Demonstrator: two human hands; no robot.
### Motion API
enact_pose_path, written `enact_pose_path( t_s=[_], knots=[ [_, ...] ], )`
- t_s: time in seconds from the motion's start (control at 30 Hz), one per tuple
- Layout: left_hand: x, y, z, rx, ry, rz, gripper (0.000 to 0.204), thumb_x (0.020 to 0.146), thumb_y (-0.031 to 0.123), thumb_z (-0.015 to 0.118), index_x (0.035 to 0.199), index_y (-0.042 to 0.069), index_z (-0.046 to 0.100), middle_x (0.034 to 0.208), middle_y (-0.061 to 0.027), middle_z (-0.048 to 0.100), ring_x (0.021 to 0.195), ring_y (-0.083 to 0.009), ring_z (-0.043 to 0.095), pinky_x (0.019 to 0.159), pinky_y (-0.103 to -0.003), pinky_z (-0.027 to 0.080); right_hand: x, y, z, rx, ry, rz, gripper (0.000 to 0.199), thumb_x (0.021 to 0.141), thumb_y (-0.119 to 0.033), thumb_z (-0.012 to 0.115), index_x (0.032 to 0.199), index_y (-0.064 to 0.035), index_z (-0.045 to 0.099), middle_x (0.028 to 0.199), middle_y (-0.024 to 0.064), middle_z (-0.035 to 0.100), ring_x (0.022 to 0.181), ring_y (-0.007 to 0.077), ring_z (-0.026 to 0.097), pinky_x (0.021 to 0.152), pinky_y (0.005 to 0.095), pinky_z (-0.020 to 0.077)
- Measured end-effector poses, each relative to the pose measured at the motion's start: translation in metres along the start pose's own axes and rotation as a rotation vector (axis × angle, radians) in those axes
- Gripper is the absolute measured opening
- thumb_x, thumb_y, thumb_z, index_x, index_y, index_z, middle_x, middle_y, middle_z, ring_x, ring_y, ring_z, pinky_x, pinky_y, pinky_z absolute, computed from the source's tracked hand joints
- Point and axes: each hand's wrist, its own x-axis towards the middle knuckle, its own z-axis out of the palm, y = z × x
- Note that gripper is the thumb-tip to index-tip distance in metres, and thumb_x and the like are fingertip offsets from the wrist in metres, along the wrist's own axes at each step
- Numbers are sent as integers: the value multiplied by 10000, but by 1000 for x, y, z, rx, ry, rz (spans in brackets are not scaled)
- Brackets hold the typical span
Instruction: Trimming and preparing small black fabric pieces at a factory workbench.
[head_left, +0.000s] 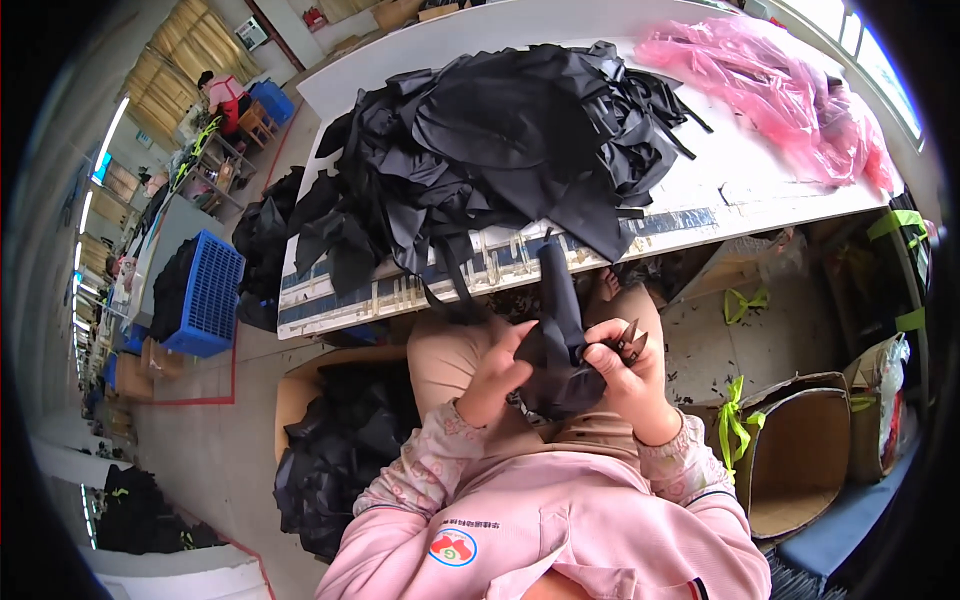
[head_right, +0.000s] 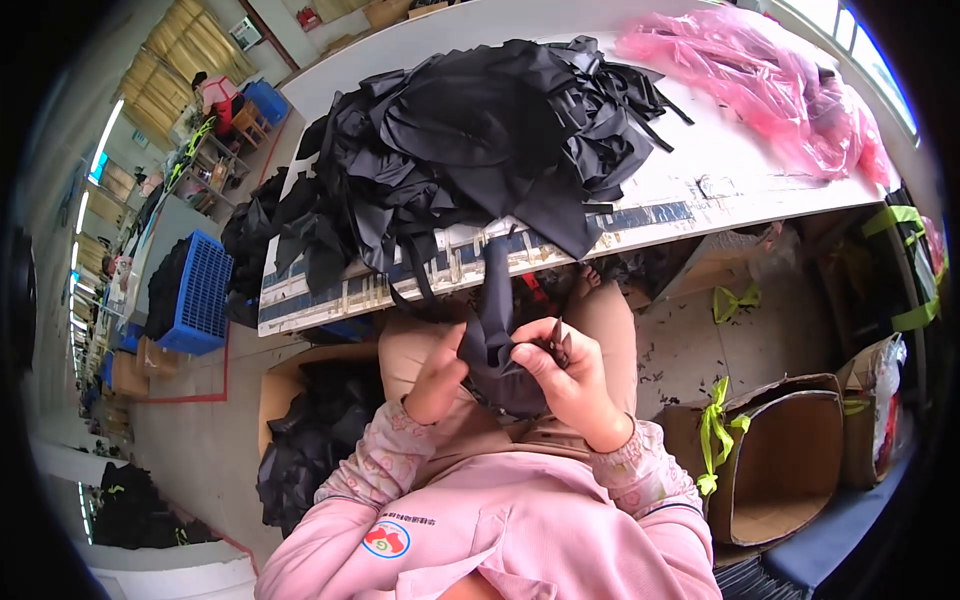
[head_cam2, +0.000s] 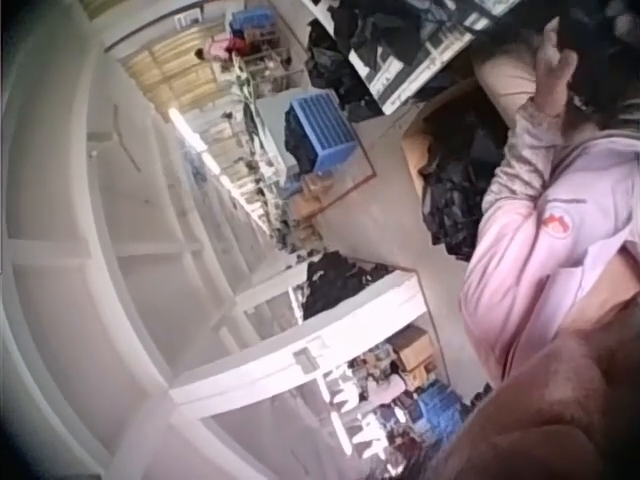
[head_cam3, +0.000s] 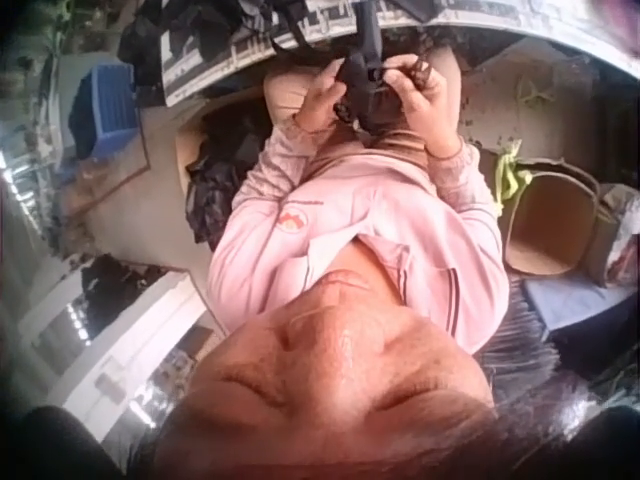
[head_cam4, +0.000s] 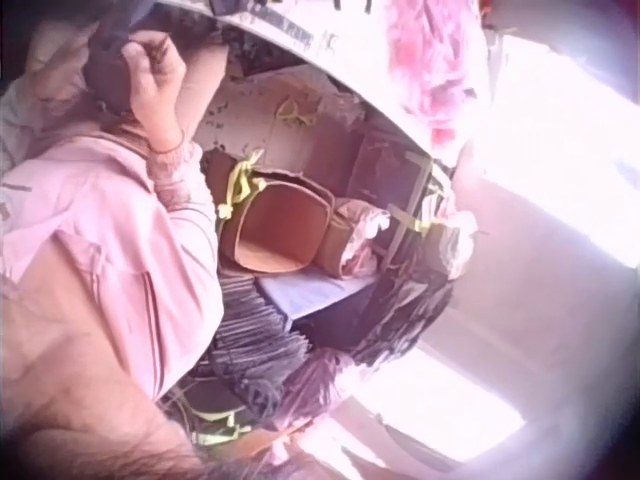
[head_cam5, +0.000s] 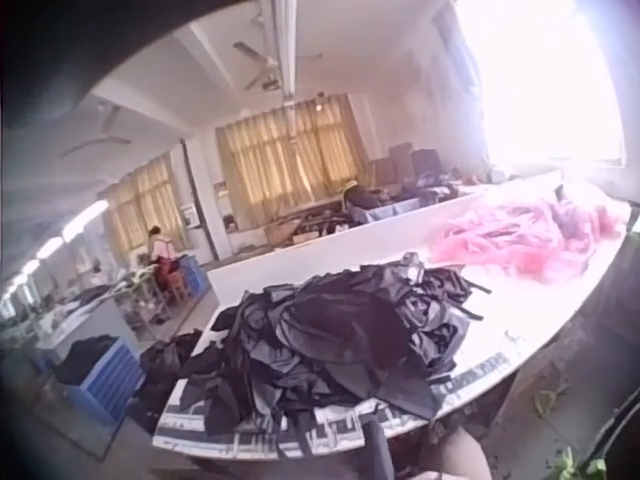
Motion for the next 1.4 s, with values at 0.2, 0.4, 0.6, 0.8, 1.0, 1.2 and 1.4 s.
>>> enact_pose_path(
  t_s=[0.2,0.4,0.6,0.8,1.0,1.2,1.4],
  knots=[
    [-10,-24,-19,-150,191,-10,242,909,72,590,1149,39,602,1087,-7,627,994,-96,565,869,-244,431,4,15,1,57,53,-13,125,925,-91,601,998,7,627,810,-35,602,736,28,517,665,164,414],
    [3,13,1,-417,426,62,117,944,91,530,1025,77,613,975,-12,645,919,-120,598,853,-278,466,10,31,-22,-74,419,18,136,944,-188,585,919,-57,614,581,-84,470,396,3,336,354,184,235],
    [-6,3,-1,-417,361,14,182,916,110,583,1092,66,571,1027,-4,618,932,-112,584,858,-251,461,12,48,-27,-107,491,51,116,940,-180,592,910,-69,599,665,-96,452,509,-16,337,433,164,239],
    [-10,-31,0,-358,212,-98,351,831,-35,633,1159,44,536,1103,-12,603,1032,-117,560,963,-282,424,2,48,-37,-40,488,81,122,940,-186,594,913,-68,596,738,-96,472,579,-19,346,472,162,239],
    [-6,-24,-8,-212,291,26,414,813,-65,657,1179,56,506,1120,-11,591,1044,-114,553,967,-284,429,1,54,-48,-45,492,68,96,942,-183,587,902,-96,595,649,-89,500,430,-28,322,364,165,191],
    [9,-25,-17,296,418,222,484,808,-55,680,1200,25,408,1025,-70,618,937,-134,608,836,-274,509,1,46,-57,-261,571,-148,102,936,-73,569,1030,-37,587,865,19,634,562,4,432,472,154,288],
    [13,-22,0,395,317,292,617,805,-44,689,1309,39,343,1025,-123,613,933,-164,620,815,-297,524,4,7,11,-484,112,-172,257,864,-13,633,1118,-18,594,1030,66,639,785,87,599,636,211,475]
  ],
)
